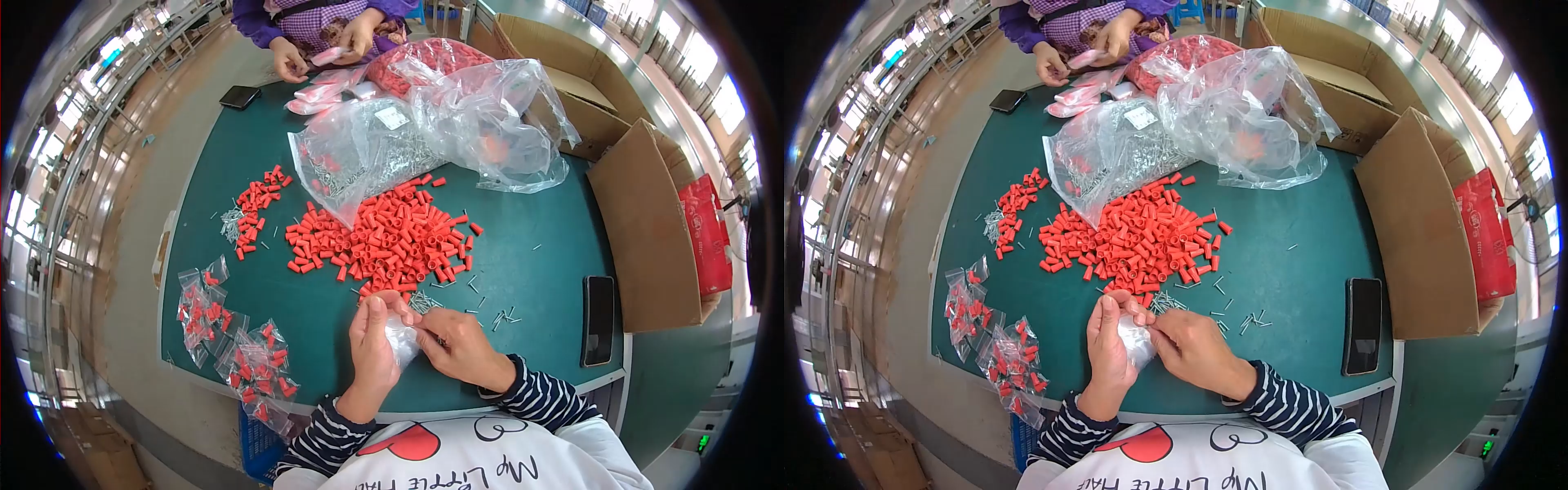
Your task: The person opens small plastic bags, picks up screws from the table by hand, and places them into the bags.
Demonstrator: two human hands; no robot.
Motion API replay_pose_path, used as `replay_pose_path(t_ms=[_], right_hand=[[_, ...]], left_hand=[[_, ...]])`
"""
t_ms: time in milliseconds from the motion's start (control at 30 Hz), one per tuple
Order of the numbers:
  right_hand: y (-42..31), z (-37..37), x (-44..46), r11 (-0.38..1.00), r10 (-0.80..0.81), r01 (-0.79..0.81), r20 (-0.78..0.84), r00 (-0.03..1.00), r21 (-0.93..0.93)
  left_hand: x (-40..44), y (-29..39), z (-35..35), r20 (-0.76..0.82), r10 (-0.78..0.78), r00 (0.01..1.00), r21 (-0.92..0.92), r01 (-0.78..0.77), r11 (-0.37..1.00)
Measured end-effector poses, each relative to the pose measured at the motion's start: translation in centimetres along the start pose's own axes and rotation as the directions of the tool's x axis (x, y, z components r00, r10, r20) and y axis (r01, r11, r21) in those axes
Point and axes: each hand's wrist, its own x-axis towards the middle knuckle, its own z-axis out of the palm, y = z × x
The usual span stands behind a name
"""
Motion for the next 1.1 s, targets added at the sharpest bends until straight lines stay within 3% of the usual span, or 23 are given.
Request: replay_pose_path(t_ms=[133, 267, 367, 467, 567, 700, 967, 1100], right_hand=[[0.6, 0.0, -0.5, 1.0, -0.023, 0.023, -0.033, 0.999, 0.02], [0.6, -0.5, -0.4, 0.996, -0.084, 0.087, -0.124, 0.989, 0.02], [0.1, -1.4, -0.4, 0.994, 0.058, -0.045, -0.136, 0.989, 0.095], [0.5, -1.8, -0.4, 0.97, 0.13, -0.082, -0.198, 0.972, 0.23], [0.6, -2.3, -0.5, 0.958, 0.183, -0.132, -0.187, 0.965, 0.255], [0.4, -3.4, -0.4, 0.986, 0.105, -0.089, -0.106, 0.989, 0.141], [1.9, -4.9, -1.0, 0.999, 0.006, -0.007, 0.014, 1.0, 0.043], [1.5, -4.7, -0.8, 1.0, 0.02, -0.022, -0.147, 0.989, -0.017]], left_hand=[[0.5, -0.2, -0.4, -0.05, -0.048, 0.998, -0.101, 0.043, 0.994], [1.3, 0.2, -0.4, -0.259, -0.076, 0.963, -0.152, 0.037, 0.988], [1.2, 0.9, -0.3, -0.299, -0.054, 0.953, -0.033, 0.046, 0.998], [0.9, 1.2, -1.3, -0.055, -0.133, 0.99, -0.018, 0.132, 0.991], [0.6, 1.0, -0.8, 0.159, -0.121, 0.98, 0.237, 0.081, 0.968], [0.0, 1.0, -0.3, -0.005, -0.157, 0.988, 0.36, 0.148, 0.921], [-0.1, 0.2, -1.0, 0.247, -0.089, 0.965, 0.521, -0.055, 0.852], [0.1, 0.1, -1.1, 0.303, 0.006, 0.953, 0.558, -0.183, 0.809]])
